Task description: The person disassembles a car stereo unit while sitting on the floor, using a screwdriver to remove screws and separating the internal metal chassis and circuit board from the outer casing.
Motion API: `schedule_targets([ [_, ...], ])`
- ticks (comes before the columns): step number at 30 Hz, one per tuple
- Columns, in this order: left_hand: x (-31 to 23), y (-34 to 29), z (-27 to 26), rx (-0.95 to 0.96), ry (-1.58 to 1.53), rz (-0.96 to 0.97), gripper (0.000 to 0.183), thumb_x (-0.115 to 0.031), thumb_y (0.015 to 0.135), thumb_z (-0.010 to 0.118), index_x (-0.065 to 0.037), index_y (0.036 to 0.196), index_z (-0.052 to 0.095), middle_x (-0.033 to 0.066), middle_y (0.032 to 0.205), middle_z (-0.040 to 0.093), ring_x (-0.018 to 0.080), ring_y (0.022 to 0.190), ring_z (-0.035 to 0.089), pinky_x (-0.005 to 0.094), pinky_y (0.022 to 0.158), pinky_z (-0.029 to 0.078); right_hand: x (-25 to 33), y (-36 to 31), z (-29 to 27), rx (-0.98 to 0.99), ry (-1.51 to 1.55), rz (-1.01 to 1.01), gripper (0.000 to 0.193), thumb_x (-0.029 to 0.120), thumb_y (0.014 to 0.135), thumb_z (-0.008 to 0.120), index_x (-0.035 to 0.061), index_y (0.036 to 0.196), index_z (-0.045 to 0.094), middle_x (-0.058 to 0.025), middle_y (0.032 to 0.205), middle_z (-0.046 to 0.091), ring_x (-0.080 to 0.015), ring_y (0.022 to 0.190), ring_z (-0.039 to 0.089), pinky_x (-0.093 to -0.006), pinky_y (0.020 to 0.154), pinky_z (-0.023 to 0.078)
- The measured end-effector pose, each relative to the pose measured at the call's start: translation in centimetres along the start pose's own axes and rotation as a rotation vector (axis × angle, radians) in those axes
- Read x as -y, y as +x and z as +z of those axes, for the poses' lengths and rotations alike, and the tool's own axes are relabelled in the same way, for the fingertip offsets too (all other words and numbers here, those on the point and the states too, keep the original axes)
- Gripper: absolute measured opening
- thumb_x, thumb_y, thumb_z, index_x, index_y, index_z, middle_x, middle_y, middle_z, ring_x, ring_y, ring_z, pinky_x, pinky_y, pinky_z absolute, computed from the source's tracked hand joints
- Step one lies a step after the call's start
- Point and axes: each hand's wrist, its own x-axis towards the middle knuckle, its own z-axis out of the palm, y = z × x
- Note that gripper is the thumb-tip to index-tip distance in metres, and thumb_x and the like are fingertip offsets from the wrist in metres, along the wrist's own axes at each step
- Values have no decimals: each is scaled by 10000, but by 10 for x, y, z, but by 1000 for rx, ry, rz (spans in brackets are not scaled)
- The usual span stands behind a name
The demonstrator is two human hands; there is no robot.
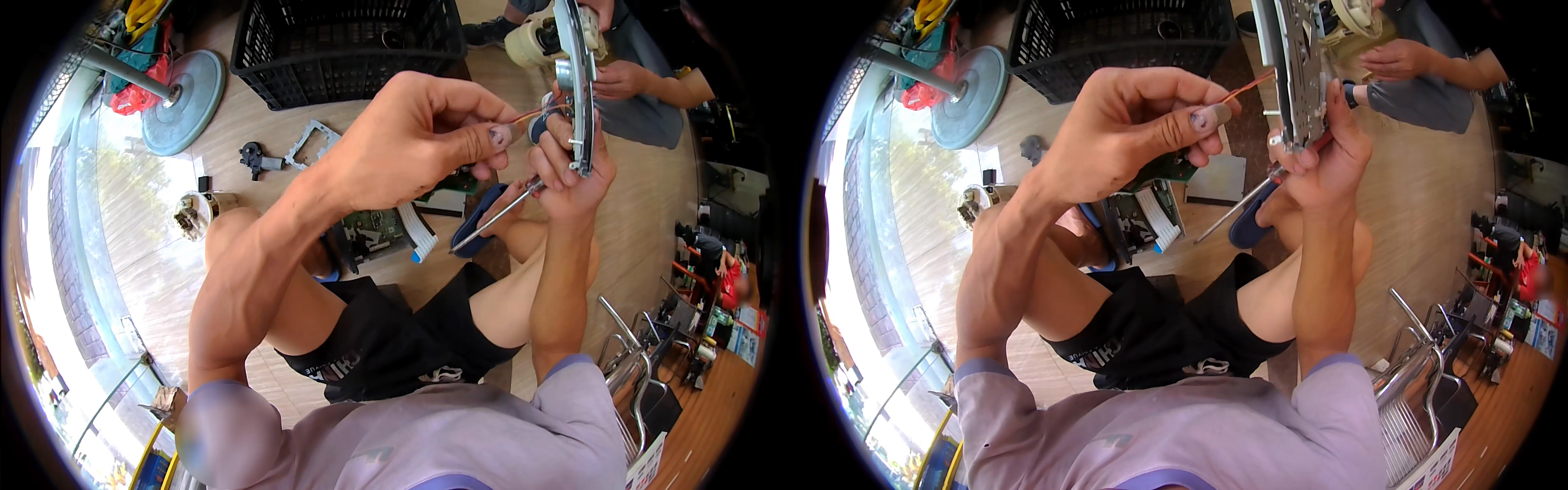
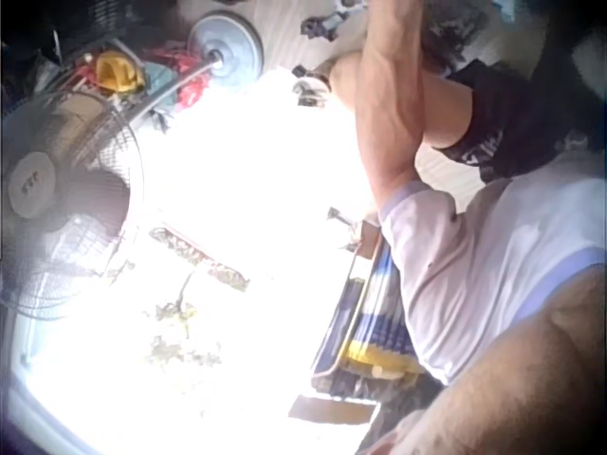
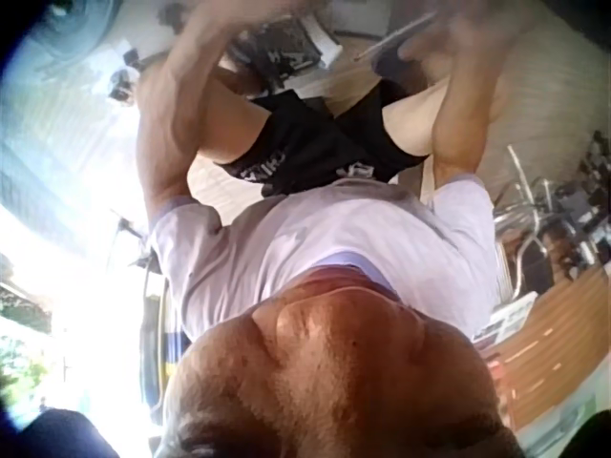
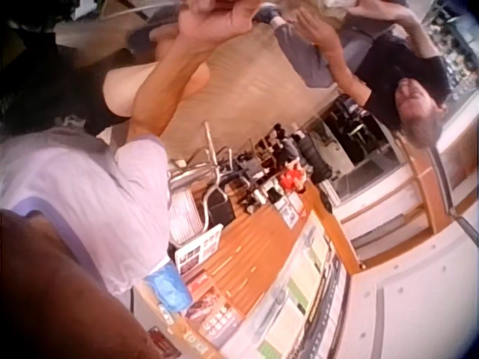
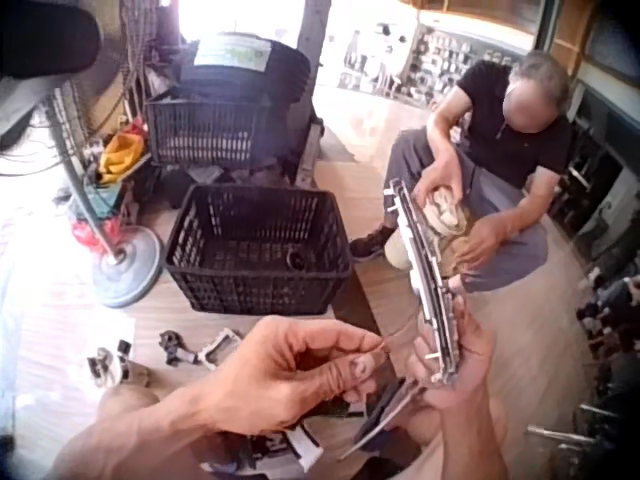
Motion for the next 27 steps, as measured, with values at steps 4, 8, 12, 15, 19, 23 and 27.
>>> schedule_targets([
  [4, -7, -3, 0, -21, 23, -36, 268, -150, 1006, 673, 53, 1180, 688, 75, 901, 736, 90, 811, 689, 235, 754, 573, -1, -1, 1, 8, 20, 15, 391, 367, 1080, 493, 23, 1184, 648, -92, 838, 713, -95, 386, 410, -248, 410, 354],
  [8, -7, -5, -2, -46, 13, -45, 267, -160, 998, 687, 49, 1165, 696, 72, 888, 737, 95, 800, 693, 237, 743, 577, -4, 0, 1, -13, 32, 38, 377, 357, 1080, 494, 29, 1179, 648, -107, 875, 718, -100, 392, 414, -259, 426, 373],
  [12, -6, -4, -1, -47, -20, -29, 278, -160, 996, 690, 55, 1173, 689, 70, 892, 732, 98, 805, 692, 238, 741, 578, -12, 1, -1, 31, 134, 33, 362, 344, 1085, 485, 30, 1167, 644, -115, 883, 717, -106, 395, 406, -258, 422, 372],
  [15, -5, -3, -1, -31, -35, -40, 294, -164, 996, 690, 60, 1186, 679, 70, 903, 727, 100, 812, 691, 240, 741, 577, -16, 2, 1, 29, 122, 69, 350, 334, 1086, 487, 29, 1159, 643, -119, 892, 718, -105, 399, 404, -262, 412, 371],
  [19, -3, 0, -2, -39, -16, -4, 302, -170, 1002, 684, 65, 1191, 673, 76, 917, 727, 105, 821, 691, 242, 751, 573, -20, 2, 9, -31, 77, 66, 337, 321, 1082, 503, 21, 1152, 641, -124, 905, 722, -92, 391, 403, -257, 385, 371],
  [23, -7, -3, -3, -42, -11, -15, 292, -168, 1001, 684, 58, 1187, 676, 76, 914, 729, 108, 831, 692, 246, 761, 573, -22, 4, 5, 72, 45, 44, 337, 318, 1081, 508, 17, 1142, 647, -129, 913, 728, -80, 377, 411, -230, 363, 362],
  [27, -3, -3, -3, -45, -29, 20, 290, -169, 997, 691, 53, 1182, 681, 70, 907, 730, 107, 826, 691, 248, 760, 574, -16, 1, -3, 104, 32, 86, 351, 311, 1082, 486, 54, 1304, 577, -98, 818, 587, -108, 517, 472, -253, 425, 353],
])
